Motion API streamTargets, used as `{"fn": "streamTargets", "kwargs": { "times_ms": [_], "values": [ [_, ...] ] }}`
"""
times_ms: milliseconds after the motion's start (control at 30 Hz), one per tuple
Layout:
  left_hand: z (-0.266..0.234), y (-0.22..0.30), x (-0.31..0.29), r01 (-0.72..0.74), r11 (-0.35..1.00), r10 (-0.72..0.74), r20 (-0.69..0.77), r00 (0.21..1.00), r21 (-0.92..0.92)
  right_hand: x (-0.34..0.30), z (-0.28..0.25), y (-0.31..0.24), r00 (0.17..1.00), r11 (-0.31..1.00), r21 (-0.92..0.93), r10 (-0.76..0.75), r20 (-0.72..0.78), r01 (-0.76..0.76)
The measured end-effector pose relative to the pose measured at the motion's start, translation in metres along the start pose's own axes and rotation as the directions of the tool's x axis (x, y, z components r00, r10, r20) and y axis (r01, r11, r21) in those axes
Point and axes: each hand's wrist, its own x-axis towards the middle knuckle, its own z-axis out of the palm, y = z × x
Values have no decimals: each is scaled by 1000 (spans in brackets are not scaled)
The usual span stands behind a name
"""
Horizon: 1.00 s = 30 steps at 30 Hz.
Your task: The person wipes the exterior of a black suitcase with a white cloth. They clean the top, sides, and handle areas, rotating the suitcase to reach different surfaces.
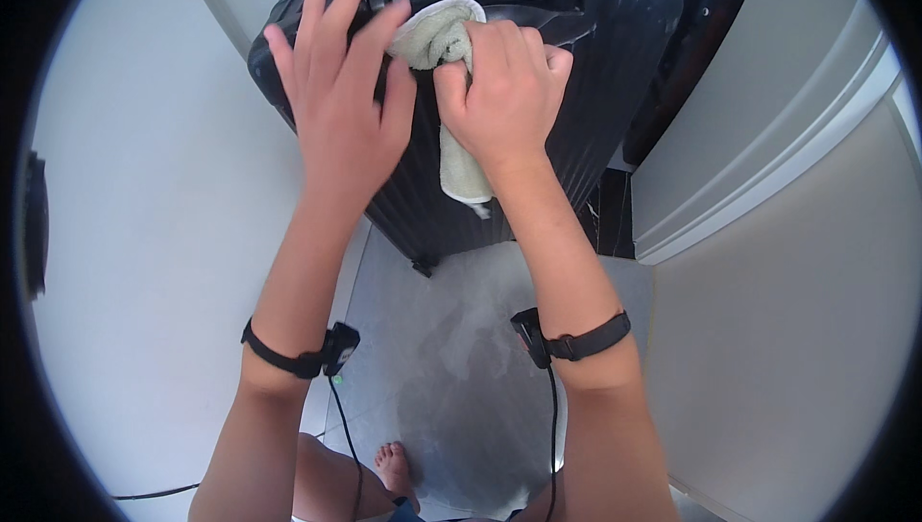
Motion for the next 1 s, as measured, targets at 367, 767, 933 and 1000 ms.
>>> {"fn": "streamTargets", "kwargs": {
  "times_ms": [367,767,933,1000],
  "values": [
    [5,-4,1,-5,993,-6,99,995,118,-39,-23,-14,997,998,-39,38,-71,-41],
    [-6,-42,-37,41,999,-39,128,991,-16,-64,-15,12,984,981,-115,-145,99,156],
    [-12,-42,-43,51,997,-48,53,997,-51,-57,-31,28,966,936,-238,-250,68,259],
    [-4,-37,-30,43,998,-40,68,997,-47,-37,-40,31,989,963,-223,-149,19,149]
  ]
}}
